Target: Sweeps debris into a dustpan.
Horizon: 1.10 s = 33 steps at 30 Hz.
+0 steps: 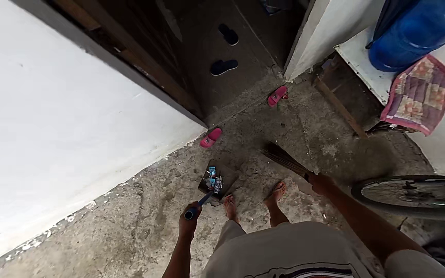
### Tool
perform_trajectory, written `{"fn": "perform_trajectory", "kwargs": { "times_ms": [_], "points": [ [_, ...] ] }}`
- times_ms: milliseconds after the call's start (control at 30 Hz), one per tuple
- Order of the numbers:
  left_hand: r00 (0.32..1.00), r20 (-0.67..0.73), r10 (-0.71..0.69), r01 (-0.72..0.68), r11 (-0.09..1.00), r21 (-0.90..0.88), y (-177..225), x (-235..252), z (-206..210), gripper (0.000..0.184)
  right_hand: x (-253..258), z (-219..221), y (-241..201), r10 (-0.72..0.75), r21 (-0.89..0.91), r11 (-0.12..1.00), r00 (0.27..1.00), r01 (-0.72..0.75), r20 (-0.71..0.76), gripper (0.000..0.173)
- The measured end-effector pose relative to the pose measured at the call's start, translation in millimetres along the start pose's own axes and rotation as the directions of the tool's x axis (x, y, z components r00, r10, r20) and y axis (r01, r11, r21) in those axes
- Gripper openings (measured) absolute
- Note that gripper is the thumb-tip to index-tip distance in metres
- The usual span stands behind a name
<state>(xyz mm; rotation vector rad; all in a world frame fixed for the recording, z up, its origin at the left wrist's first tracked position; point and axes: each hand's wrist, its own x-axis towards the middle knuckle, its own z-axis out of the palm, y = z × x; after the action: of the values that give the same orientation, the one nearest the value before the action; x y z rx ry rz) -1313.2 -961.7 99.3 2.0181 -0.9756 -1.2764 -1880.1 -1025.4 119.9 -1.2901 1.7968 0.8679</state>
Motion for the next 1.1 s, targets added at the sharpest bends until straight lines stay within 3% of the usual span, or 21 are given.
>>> {"fn": "perform_trajectory", "kwargs": {
  "times_ms": [233, 533, 667, 800, 933, 1100],
  "points": [
    [0.999, -0.036, 0.008, -0.008, 1.000, -0.017, 56.1, 17.1, 110.5, 0.031, -1.3, -82.0, 107.4, 0.014, 0.012, 1.000, 0.999, -0.013, -0.049, 0.083],
    [1.000, 0.018, 0.008, -0.007, 0.999, -0.048, 98.6, 55.8, 213.0, 0.034, 88.7, -220.2, 160.4, 0.086, -0.016, 0.996, 0.981, -0.090, -0.176, 0.083],
    [1.000, 0.011, -0.020, 0.021, 0.994, -0.110, 112.8, 68.7, 258.2, 0.032, 135.5, -281.4, 170.9, 0.116, 0.062, 0.992, 0.971, -0.106, -0.210, 0.084],
    [0.998, 0.000, -0.061, 0.061, 0.995, -0.079, 135.6, 82.6, 286.9, 0.034, 195.1, -322.3, 158.2, 0.139, 0.128, 0.985, 0.968, -0.114, -0.207, 0.083],
    [0.998, -0.005, -0.058, 0.057, 0.992, -0.109, 142.1, 82.7, 307.1, 0.034, 251.1, -329.6, 119.4, 0.137, 0.229, 0.969, 0.975, -0.095, -0.175, 0.077],
    [0.997, -0.017, -0.073, 0.071, 0.992, -0.101, 156.3, 74.7, 329.0, 0.035, 294.4, -305.8, 82.5, -0.033, 0.017, 0.999, 0.998, 0.034, -0.051, 0.078]
  ]
}}
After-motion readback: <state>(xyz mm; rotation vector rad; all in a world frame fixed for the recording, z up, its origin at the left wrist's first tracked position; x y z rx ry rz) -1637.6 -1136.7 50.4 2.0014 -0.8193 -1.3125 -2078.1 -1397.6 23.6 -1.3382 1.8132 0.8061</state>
